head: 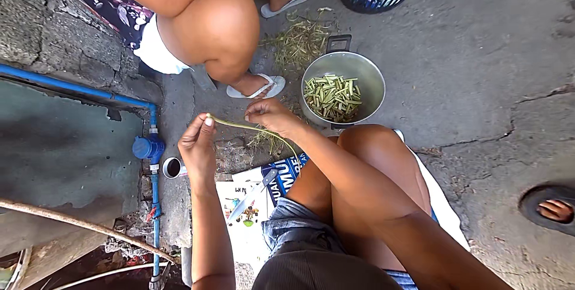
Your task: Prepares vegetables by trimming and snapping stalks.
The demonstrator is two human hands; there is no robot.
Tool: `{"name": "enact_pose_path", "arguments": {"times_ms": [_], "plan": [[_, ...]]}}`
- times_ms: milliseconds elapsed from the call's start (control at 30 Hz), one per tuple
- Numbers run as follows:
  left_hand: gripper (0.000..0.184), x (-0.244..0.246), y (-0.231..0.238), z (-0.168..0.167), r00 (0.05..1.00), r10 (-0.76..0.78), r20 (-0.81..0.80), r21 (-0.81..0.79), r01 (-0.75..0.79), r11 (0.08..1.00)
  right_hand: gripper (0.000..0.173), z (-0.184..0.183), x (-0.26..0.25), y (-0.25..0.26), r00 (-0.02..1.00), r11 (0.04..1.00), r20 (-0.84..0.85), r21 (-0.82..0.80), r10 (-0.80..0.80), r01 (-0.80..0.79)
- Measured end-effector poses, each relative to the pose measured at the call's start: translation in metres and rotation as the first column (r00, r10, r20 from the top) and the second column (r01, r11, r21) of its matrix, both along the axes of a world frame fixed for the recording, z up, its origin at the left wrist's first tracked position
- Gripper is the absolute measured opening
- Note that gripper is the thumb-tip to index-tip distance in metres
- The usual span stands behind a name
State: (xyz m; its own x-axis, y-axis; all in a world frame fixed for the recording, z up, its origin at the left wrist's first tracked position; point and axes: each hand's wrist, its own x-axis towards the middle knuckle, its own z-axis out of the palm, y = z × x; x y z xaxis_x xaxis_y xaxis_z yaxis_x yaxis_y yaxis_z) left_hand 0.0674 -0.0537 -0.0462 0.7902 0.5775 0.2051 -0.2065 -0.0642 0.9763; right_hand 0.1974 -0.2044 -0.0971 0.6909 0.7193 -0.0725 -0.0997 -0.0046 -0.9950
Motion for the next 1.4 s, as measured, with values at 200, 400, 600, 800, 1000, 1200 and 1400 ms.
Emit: {"name": "enact_pose_path", "arguments": {"times_ms": [200,400,600,800,1000,1200,1400], "plan": [[0.022,-0.022,0.052,0.020,0.982,0.146,0.116,0.116,-0.160,0.980,0.017,-0.030,0.014,0.008,1.000,0.932,-0.029,-0.362,0.002,-0.013],[0.024,-0.068,0.102,0.053,0.887,0.376,0.267,0.196,-0.432,0.880,0.030,-0.072,0.030,0.016,0.999,0.726,-0.045,-0.686,0.022,-0.047],[0.022,-0.119,0.131,0.085,0.748,0.574,0.334,0.162,-0.645,0.747,0.037,-0.083,0.026,0.005,0.996,0.425,0.018,-0.905,0.088,-0.021],[0.025,-0.109,0.105,0.063,0.884,0.417,0.211,0.268,-0.463,0.845,0.029,-0.082,0.016,0.024,0.941,0.529,0.214,-0.847,0.262,0.045],[0.019,-0.068,0.067,0.032,0.971,0.184,0.152,0.119,-0.203,0.972,0.023,-0.012,-0.008,0.025,0.896,0.920,0.423,-0.390,0.134,0.046],[0.016,-0.036,0.028,0.021,0.990,0.033,0.134,0.060,-0.042,0.997,0.015,0.045,-0.041,0.016,0.863,0.981,0.482,0.179,-0.150,0.071],[0.015,-0.022,0.007,0.019,0.992,-0.055,0.117,0.095,0.044,0.995,0.013,0.052,-0.054,0.015,0.800,0.966,0.555,0.233,-0.226,0.111]]}}
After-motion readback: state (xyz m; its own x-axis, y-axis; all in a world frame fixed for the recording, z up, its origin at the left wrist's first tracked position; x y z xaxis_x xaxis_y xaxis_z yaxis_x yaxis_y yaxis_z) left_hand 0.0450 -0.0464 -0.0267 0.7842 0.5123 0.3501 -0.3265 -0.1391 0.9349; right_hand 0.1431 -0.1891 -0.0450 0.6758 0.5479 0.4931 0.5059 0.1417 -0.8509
